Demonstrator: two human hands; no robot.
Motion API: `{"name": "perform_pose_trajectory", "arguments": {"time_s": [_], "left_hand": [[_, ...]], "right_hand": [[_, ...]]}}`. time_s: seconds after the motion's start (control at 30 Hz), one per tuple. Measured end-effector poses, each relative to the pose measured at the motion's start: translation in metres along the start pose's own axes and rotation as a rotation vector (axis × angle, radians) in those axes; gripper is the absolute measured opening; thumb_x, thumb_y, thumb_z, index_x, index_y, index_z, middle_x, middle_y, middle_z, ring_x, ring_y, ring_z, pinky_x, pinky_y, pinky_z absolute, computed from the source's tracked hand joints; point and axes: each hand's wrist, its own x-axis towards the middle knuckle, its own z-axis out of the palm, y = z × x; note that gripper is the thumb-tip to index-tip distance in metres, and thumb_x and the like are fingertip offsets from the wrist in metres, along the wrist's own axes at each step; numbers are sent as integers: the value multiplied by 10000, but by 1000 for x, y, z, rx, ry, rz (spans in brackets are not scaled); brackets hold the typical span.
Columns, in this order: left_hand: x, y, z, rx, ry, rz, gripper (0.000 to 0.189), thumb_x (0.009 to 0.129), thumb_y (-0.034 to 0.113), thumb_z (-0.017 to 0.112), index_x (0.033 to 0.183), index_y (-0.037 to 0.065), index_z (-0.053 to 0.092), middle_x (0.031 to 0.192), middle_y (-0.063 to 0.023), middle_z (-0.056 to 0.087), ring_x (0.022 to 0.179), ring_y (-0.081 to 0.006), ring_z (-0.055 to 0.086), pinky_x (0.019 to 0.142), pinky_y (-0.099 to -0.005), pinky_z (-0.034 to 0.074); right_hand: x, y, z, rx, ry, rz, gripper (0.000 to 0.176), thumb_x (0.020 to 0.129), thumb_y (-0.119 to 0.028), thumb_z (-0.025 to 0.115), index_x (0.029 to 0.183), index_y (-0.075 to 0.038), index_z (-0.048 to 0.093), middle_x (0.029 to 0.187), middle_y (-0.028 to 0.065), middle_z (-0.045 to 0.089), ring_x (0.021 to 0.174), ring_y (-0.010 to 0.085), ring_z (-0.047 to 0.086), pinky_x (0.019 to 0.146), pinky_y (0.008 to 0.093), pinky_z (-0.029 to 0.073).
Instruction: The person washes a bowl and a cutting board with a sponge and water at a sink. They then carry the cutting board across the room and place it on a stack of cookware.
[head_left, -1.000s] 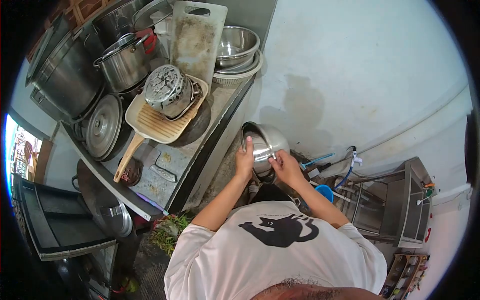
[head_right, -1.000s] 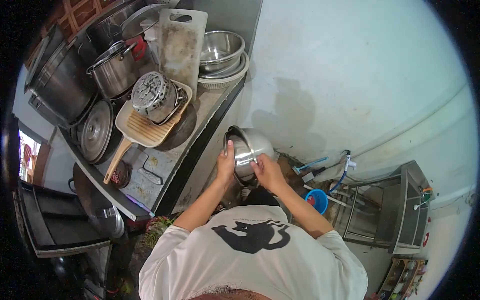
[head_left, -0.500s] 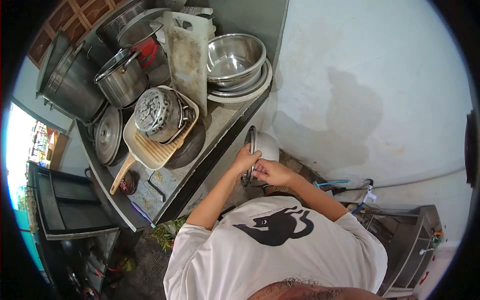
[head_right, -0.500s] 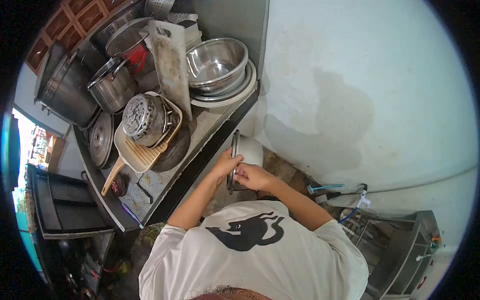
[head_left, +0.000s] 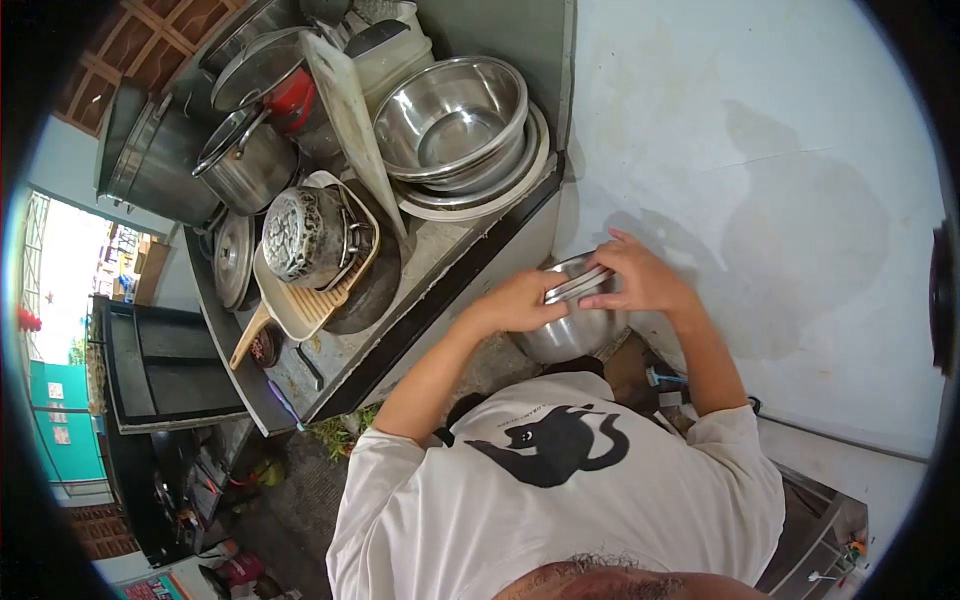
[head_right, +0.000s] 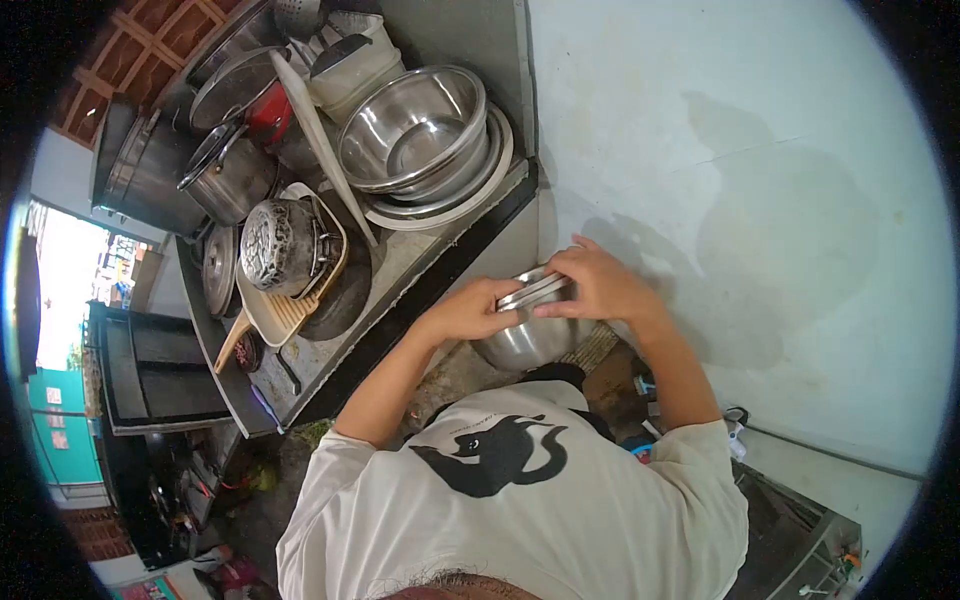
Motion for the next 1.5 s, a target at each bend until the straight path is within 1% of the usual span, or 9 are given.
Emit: {"name": "perform_pose_trajectory", "arguments": {"time_s": [0.07, 0.1, 0.23, 0.3, 0.4, 0.47, 0.53, 0.77, 1.5], "left_hand": [[8, 19, -13, -25, 6, 124, 249, 810, 212, 659, 967, 19, 642, 678, -113, 620, 548, -167, 568, 537, -324, 446], [9, 31, -21, 4, -1, 182, 221, 802, 196, 663, 938, 23, 639, 671, -119, 631, 535, -210, 594, 522, -329, 449], [4, 61, -35, 135, 102, 233, 182, 799, 163, 694, 929, 43, 652, 660, -105, 632, 545, -209, 615, 529, -333, 465], [-11, 83, -43, 189, 298, 232, 242, 802, 151, 731, 1003, 55, 637, 833, -121, 679, 728, -207, 666, 665, -320, 512], [-33, 89, -59, 251, 749, 488, 355, 813, 167, 751, 1103, 42, 588, 1043, -130, 658, 959, -216, 642, 846, -326, 501], [-59, 72, -70, 232, 955, 457, 344, 879, 151, 695, 1154, 17, 538, 1171, -131, 602, 1096, -226, 577, 956, -342, 453], [-76, 51, -70, -126, 1108, 462, 204, 915, 111, 649, 1064, -3, 569, 1104, -135, 610, 1030, -199, 600, 899, -317, 475], [-135, 8, -45, -388, 1083, 172, 165, 997, 129, 557, 905, -7, 573, 827, -71, 647, 764, -124, 623, 712, -260, 497], [-227, -62, 8, -580, 1373, -125, 198, 999, 172, 564, 923, -9, 592, 825, -84, 656, 710, -144, 633, 672, -279, 512]], "right_hand": [[0, -3, -19, -62, -84, 70, 469, 686, -444, 831, 867, -54, 644, 767, 93, 621, 792, 289, 602, 830, 412, 460], [1, 0, -18, -71, 57, -23, 455, 654, -430, 854, 710, -62, 592, 619, 71, 551, 623, 277, 548, 595, 380, 429], [2, -18, -30, -8, 251, -15, 432, 616, -364, 889, 679, -59, 589, 566, 54, 507, 499, 233, 486, 496, 343, 389], [3, -30, -39, -41, 408, -48, 432, 619, -337, 896, 625, -60, 565, 543, 51, 476, 456, 214, 459, 447, 322, 354], [4, -48, -66, -45, 479, 33, 429, 594, -295, 916, 633, -52, 565, 545, 34, 447, 458, 173, 427, 444, 297, 336], [8, -60, -83, 16, 543, 97, 432, 583, -260, 926, 639, -44, 556, 550, 19, 438, 463, 154, 399, 441, 276, 312], [15, -68, -103, 40, 726, 1, 450, 574, -295, 927, 647, -50, 557, 553, 6, 449, 462, 147, 401, 444, 267, 300], [91, -114, -132, -470, 731, -560, 499, 568, -426, 890, 619, -95, 520, 538, 11, 426, 462, 187, 420, 444, 302, 327], [260, -48, -58, -677, 576, -750, 505, 646, -474, 819, 604, -115, 466, 581, 28, 439, 531, 215, 485, 501, 330, 389]]}}
